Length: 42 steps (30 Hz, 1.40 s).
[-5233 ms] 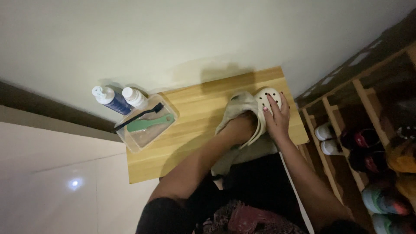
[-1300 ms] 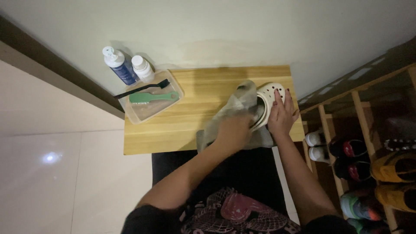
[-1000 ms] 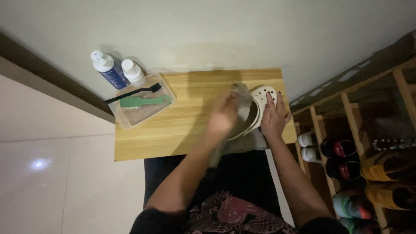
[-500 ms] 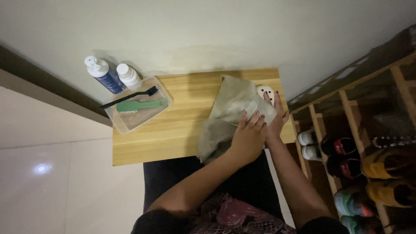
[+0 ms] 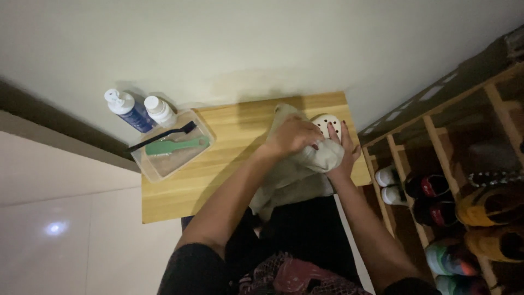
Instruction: The person wipes a single beige clog-style shoe with a gray cloth on a wooden table. They repeatedly rub the exterior and interior surfaces, rotate the shoe, and continue wiping until the end of the clip.
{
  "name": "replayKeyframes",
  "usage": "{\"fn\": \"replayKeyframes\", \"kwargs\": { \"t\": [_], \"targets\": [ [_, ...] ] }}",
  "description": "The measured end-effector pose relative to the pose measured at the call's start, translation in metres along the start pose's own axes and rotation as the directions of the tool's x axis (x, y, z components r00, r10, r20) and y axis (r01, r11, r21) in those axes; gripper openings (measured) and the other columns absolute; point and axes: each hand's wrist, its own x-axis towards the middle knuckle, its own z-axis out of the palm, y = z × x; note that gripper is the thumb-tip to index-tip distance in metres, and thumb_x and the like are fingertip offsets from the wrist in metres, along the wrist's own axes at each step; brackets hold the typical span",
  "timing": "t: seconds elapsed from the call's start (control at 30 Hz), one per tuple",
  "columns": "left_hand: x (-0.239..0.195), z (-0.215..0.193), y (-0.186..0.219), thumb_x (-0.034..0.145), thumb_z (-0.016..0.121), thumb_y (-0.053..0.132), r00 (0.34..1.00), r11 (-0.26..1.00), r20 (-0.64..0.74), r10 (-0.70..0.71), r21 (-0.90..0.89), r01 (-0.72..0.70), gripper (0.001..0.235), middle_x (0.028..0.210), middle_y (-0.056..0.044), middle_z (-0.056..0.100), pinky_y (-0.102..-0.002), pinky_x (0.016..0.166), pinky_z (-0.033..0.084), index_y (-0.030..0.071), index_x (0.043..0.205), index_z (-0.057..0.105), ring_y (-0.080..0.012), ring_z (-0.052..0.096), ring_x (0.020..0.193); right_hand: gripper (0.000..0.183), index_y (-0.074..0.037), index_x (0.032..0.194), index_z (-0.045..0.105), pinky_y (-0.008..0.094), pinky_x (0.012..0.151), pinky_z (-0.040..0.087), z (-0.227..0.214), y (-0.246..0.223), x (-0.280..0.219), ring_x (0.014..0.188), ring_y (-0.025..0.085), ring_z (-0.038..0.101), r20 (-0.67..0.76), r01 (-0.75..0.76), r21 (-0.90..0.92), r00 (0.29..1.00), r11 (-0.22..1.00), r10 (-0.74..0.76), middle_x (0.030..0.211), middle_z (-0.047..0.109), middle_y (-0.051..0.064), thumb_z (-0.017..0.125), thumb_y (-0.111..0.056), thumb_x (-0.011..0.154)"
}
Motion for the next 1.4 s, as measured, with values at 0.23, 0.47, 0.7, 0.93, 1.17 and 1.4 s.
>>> {"fn": "replayKeyframes", "kwargs": {
  "t": [0.23, 0.47, 0.7, 0.93, 1.17, 1.4],
  "targets": [
    [0.004, 0.005, -0.001, 0.095, 0.069, 0.029, 0.99, 0.896, -0.138, -0.008, -0.441, -0.054, 0.02, 0.097, -0.011, 0.078, -0.047, 0.079, 0.057, 0.012, 0.098, 0.078, -0.035, 0.074, 0.091, 0.072, -0.044, 0.16, 0.031, 0.067, 0.118, -0.003, -0.001, -0.005, -0.002, 0.154, 0.025, 0.022, -0.012, 0.005, 0.008, 1.0, 1.0, -0.005, 0.171, 0.01, -0.006, 0.064, -0.039, 0.096],
    [0.004, -0.003, 0.009, 0.09, 0.076, 0.031, 0.979, 0.949, -0.177, -0.105, -0.312, 0.046, 0.026, 0.099, -0.014, 0.075, -0.048, 0.084, 0.054, 0.009, 0.105, 0.075, -0.0368, 0.072, 0.094, 0.068, -0.042, 0.159, 0.033, 0.069, 0.117, -0.001, 0.001, -0.003, -0.002, 0.154, 0.025, 0.023, -0.038, 0.037, 0.022, 0.999, 0.999, -0.036, 0.172, 0.011, -0.005, 0.063, -0.038, 0.098],
    [0.024, -0.024, 0.038, 0.084, 0.071, 0.028, 0.99, 0.987, 0.038, -0.137, -0.077, 0.14, 0.009, 0.079, -0.005, 0.071, -0.047, 0.072, 0.05, 0.02, 0.081, 0.072, -0.0326, 0.069, 0.082, 0.068, -0.04, 0.16, 0.033, 0.067, 0.12, 0.004, 0.002, -0.004, -0.001, 0.151, 0.025, 0.03, -0.025, 0.025, -0.036, 0.999, 0.999, -0.026, 0.172, 0.009, -0.005, 0.062, -0.038, 0.098],
    [0.007, -0.027, 0.031, 0.086, 0.078, 0.026, 0.961, 0.934, -0.238, -0.143, -0.354, 0.052, 0.009, 0.091, 0.001, 0.073, -0.038, 0.078, 0.052, 0.02, 0.09, 0.072, -0.0269, 0.071, 0.088, 0.069, -0.042, 0.16, 0.03, 0.066, 0.119, 0.002, -0.001, -0.01, -0.002, 0.153, 0.019, 0.026, -0.009, 0.02, -0.038, 1.0, 0.999, -0.021, 0.172, 0.01, -0.005, 0.06, -0.044, 0.099],
    [-0.03, -0.006, -0.005, 0.096, 0.066, 0.046, 0.913, 0.803, -0.043, -0.405, -0.495, 0.333, 0.048, 0.115, -0.019, 0.071, -0.05, 0.102, 0.049, 0.005, 0.121, 0.069, -0.0375, 0.067, 0.114, 0.06, -0.039, 0.161, 0.034, 0.073, 0.112, -0.004, 0.001, 0.004, -0.004, 0.154, 0.033, 0.021, -0.08, 0.151, 0.184, 0.987, 0.971, -0.138, 0.171, 0.013, 0.003, 0.05, -0.042, 0.104],
    [-0.037, -0.049, 0.039, 0.09, 0.079, 0.008, 0.72, 0.496, 0.009, -0.694, -0.72, 0.486, 0.03, 0.119, -0.018, 0.072, -0.05, 0.107, 0.047, 0.001, 0.118, 0.072, -0.0342, 0.066, 0.118, 0.048, -0.038, 0.157, 0.041, 0.074, 0.113, 0.003, 0.01, 0.011, 0.003, 0.153, 0.032, 0.027, -0.109, 0.13, 0.132, 0.987, 0.983, -0.116, 0.169, 0.022, 0.002, 0.036, -0.026, 0.111]
  ]
}}
